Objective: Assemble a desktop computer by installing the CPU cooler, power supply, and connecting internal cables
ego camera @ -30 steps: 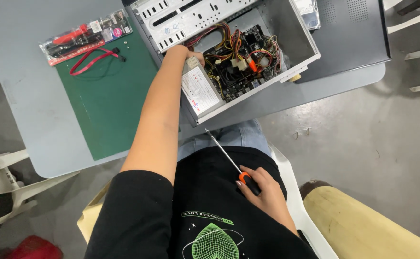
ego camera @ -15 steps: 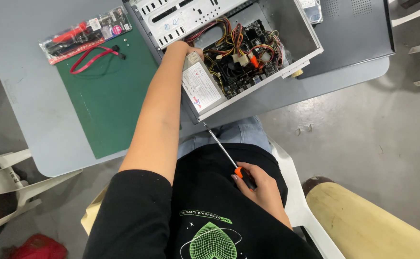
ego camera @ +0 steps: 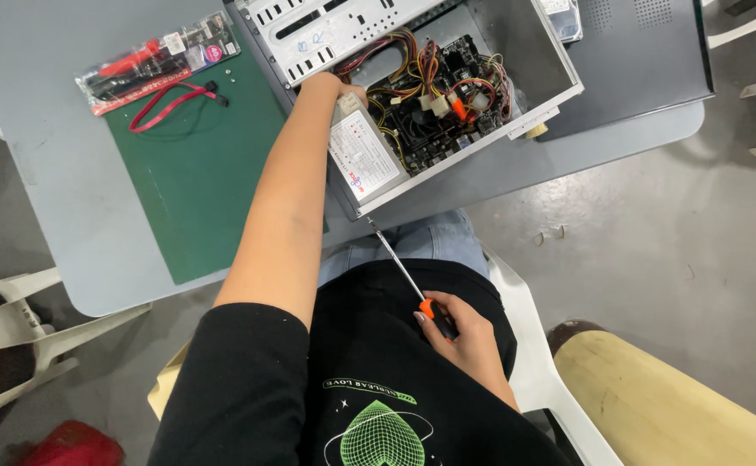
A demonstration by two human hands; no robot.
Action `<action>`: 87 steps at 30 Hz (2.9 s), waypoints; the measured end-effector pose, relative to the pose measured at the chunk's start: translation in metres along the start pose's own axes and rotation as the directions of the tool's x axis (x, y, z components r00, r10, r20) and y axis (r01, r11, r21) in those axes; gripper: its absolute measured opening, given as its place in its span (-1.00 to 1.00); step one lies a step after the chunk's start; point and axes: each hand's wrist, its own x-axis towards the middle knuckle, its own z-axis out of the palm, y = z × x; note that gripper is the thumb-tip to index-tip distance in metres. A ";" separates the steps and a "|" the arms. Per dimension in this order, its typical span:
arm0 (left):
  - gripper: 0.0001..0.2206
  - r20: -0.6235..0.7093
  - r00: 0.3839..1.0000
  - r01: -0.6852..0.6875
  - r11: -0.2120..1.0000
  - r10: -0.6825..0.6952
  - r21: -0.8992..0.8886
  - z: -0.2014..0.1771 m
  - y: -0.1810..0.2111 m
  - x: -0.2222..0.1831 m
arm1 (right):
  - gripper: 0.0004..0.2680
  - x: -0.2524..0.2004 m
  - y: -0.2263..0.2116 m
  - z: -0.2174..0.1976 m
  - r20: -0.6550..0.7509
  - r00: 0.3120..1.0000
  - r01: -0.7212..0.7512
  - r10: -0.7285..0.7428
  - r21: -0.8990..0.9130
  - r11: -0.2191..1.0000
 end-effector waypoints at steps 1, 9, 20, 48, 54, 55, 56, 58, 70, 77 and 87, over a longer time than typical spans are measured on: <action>-0.65 0.013 1.000 -0.016 1.000 0.016 0.013 -0.002 -0.002 0.007 | -0.76 0.000 0.000 0.001 0.008 1.000 -0.007 0.007 -0.005 1.000; -0.63 -0.004 1.000 0.018 1.000 -0.018 -0.007 0.005 0.005 -0.030 | -0.77 0.000 -0.001 -0.002 0.003 1.000 -0.013 0.013 0.006 1.000; -0.65 0.035 0.999 0.009 1.000 -0.009 0.010 0.002 0.003 -0.019 | -0.78 0.002 0.002 0.001 -0.005 0.999 0.032 -0.032 0.047 0.998; -0.65 0.036 0.999 -0.032 0.996 0.035 -0.079 -0.005 -0.002 0.038 | -0.72 0.009 0.003 0.014 0.115 0.940 -0.324 0.320 0.015 0.946; -0.67 0.090 0.992 -0.087 0.996 0.090 -0.033 -0.002 0.001 0.038 | -0.82 0.015 -0.007 0.008 0.037 0.916 -0.401 0.399 0.047 0.915; -0.69 0.075 0.993 -0.089 0.996 0.090 -0.012 -0.001 0.002 0.035 | -0.76 0.016 0.002 0.008 0.032 0.912 -0.410 0.409 0.028 0.912; -0.70 0.059 0.994 -0.092 0.996 0.091 0.011 -0.002 0.003 0.032 | -0.63 0.017 0.012 0.010 0.025 0.908 -0.419 0.418 0.011 0.908; -0.70 0.071 0.992 -0.106 0.994 0.105 0.013 -0.004 0.001 0.040 | -0.70 0.015 -0.001 0.010 -0.015 0.900 -0.434 0.435 0.038 0.900; -0.68 0.035 0.999 -0.040 0.999 0.041 -0.011 -0.003 0.001 0.030 | -0.69 0.030 0.004 0.006 0.363 0.856 -0.478 0.368 0.283 0.832; -0.70 0.052 0.998 -0.029 0.999 0.031 -0.034 -0.001 0.003 0.027 | -0.76 0.022 -0.024 -0.003 0.032 0.861 -0.508 0.507 0.096 0.856; -0.73 -0.021 1.000 0.005 1.000 -0.004 0.020 0.001 0.003 0.034 | -0.63 0.020 0.009 0.015 0.201 0.908 -0.346 0.367 -0.133 0.929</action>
